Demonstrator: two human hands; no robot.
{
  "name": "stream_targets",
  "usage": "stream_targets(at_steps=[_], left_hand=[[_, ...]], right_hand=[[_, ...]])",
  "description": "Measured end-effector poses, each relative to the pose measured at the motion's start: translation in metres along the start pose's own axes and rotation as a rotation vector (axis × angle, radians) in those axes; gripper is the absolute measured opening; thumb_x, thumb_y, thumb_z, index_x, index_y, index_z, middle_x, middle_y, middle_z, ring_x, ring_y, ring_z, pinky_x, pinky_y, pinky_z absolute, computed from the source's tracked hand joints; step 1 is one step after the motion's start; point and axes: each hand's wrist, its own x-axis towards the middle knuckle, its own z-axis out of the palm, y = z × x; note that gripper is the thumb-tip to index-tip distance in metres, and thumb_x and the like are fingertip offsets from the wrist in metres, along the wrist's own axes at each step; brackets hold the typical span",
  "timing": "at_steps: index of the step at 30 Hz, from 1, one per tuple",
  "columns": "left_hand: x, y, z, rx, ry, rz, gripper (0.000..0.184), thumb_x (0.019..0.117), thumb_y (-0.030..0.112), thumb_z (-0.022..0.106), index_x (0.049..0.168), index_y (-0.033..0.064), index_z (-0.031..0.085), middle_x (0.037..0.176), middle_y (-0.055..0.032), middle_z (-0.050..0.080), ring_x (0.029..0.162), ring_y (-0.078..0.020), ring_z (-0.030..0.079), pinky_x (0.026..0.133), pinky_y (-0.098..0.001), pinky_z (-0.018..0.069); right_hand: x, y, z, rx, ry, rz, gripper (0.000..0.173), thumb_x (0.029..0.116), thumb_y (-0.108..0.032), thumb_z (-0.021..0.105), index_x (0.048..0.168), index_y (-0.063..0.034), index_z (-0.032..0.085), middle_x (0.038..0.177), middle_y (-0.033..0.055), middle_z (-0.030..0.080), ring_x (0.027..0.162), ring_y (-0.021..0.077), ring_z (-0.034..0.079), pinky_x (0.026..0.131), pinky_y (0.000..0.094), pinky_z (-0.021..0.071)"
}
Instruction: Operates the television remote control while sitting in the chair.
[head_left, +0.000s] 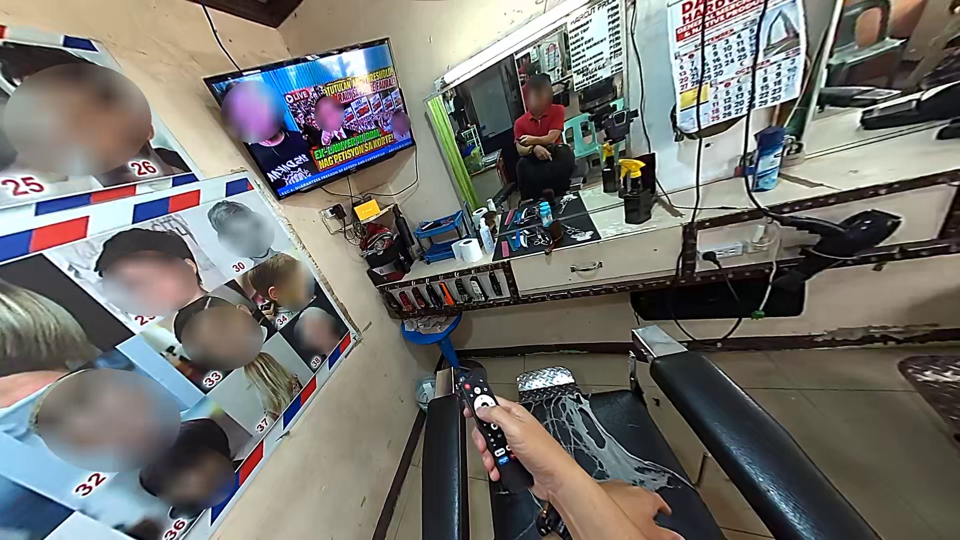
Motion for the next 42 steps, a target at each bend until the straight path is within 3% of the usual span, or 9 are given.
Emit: stream_targets(at_steps=[9, 11, 14, 23, 27, 32, 42], left_hand=[[-0.002, 0.001, 0.0, 0.009, 0.001, 0.003, 0.051, 0.1065, 0.032, 0.055, 0.145, -0.0008, 0.054, 0.128, -0.0263, 0.066, 0.118, -0.039, 0.065, 0.106, -0.0549, 0.0468], [-0.016, 0.02, -0.007, 0.009, 0.003, -0.047, 0.051, 0.1072, 0.03, 0.054, 0.147, -0.0013, 0.051, 0.128, -0.0275, 0.066, 0.118, -0.0395, 0.065, 0.105, -0.0534, 0.0465], [-0.042, 0.059, -0.023, -0.016, -0.031, -0.16, 0.053, 0.1085, 0.024, 0.052, 0.154, -0.0021, 0.042, 0.136, -0.0303, 0.06, 0.127, -0.0405, 0.059, 0.112, -0.0501, 0.0396], [-0.041, 0.058, -0.023, 0.001, -0.037, -0.151, 0.053, 0.1089, 0.023, 0.051, 0.154, -0.0023, 0.041, 0.136, -0.0295, 0.061, 0.126, -0.0389, 0.06, 0.112, -0.0485, 0.0405], [-0.004, 0.004, -0.001, 0.014, 0.008, -0.005, 0.051, 0.1066, 0.032, 0.055, 0.145, -0.0008, 0.054, 0.127, -0.0264, 0.066, 0.116, -0.0386, 0.066, 0.104, -0.054, 0.0474], [-0.041, 0.057, -0.022, -0.009, -0.028, -0.142, 0.053, 0.1086, 0.024, 0.052, 0.154, -0.0025, 0.042, 0.137, -0.0299, 0.06, 0.128, -0.0398, 0.059, 0.113, -0.0497, 0.0392], [-0.02, 0.039, -0.013, 0.001, -0.047, -0.13, 0.055, 0.1086, 0.027, 0.053, 0.154, -0.0015, 0.041, 0.129, -0.0291, 0.064, 0.119, -0.0389, 0.062, 0.109, -0.05, 0.0426]], right_hand=[[0.0, -0.001, 0.001, 0.006, 0.008, -0.002, 0.029, 0.11, -0.021, 0.041, 0.123, -0.0005, 0.056, 0.069, 0.0087, 0.061, 0.051, 0.0155, 0.063, 0.047, 0.0288, 0.0568], [-0.002, -0.002, 0.002, -0.003, 0.014, 0.004, 0.029, 0.1108, -0.021, 0.04, 0.124, -0.0009, 0.056, 0.069, 0.0079, 0.061, 0.052, 0.0152, 0.062, 0.047, 0.0286, 0.0568], [-0.002, -0.003, 0.002, -0.008, 0.014, 0.001, 0.029, 0.1108, -0.021, 0.039, 0.123, -0.0008, 0.056, 0.069, 0.0073, 0.061, 0.051, 0.0147, 0.063, 0.047, 0.028, 0.0571], [-0.002, -0.003, 0.002, -0.012, 0.017, 0.001, 0.029, 0.1108, -0.021, 0.039, 0.123, -0.001, 0.056, 0.069, 0.0075, 0.061, 0.052, 0.0149, 0.063, 0.048, 0.0283, 0.0571], [-0.002, -0.001, 0.001, -0.002, 0.015, -0.003, 0.03, 0.1108, -0.022, 0.04, 0.124, -0.0009, 0.056, 0.069, 0.008, 0.061, 0.051, 0.015, 0.063, 0.047, 0.0282, 0.0567], [-0.003, -0.003, 0.001, 0.004, 0.016, -0.008, 0.028, 0.1106, -0.02, 0.04, 0.122, -0.0005, 0.056, 0.068, 0.0078, 0.061, 0.051, 0.0148, 0.063, 0.047, 0.0283, 0.0572], [-0.002, -0.002, 0.001, -0.013, 0.017, -0.01, 0.028, 0.1106, -0.02, 0.039, 0.122, -0.0008, 0.057, 0.068, 0.0076, 0.061, 0.051, 0.0148, 0.062, 0.048, 0.0284, 0.057]])
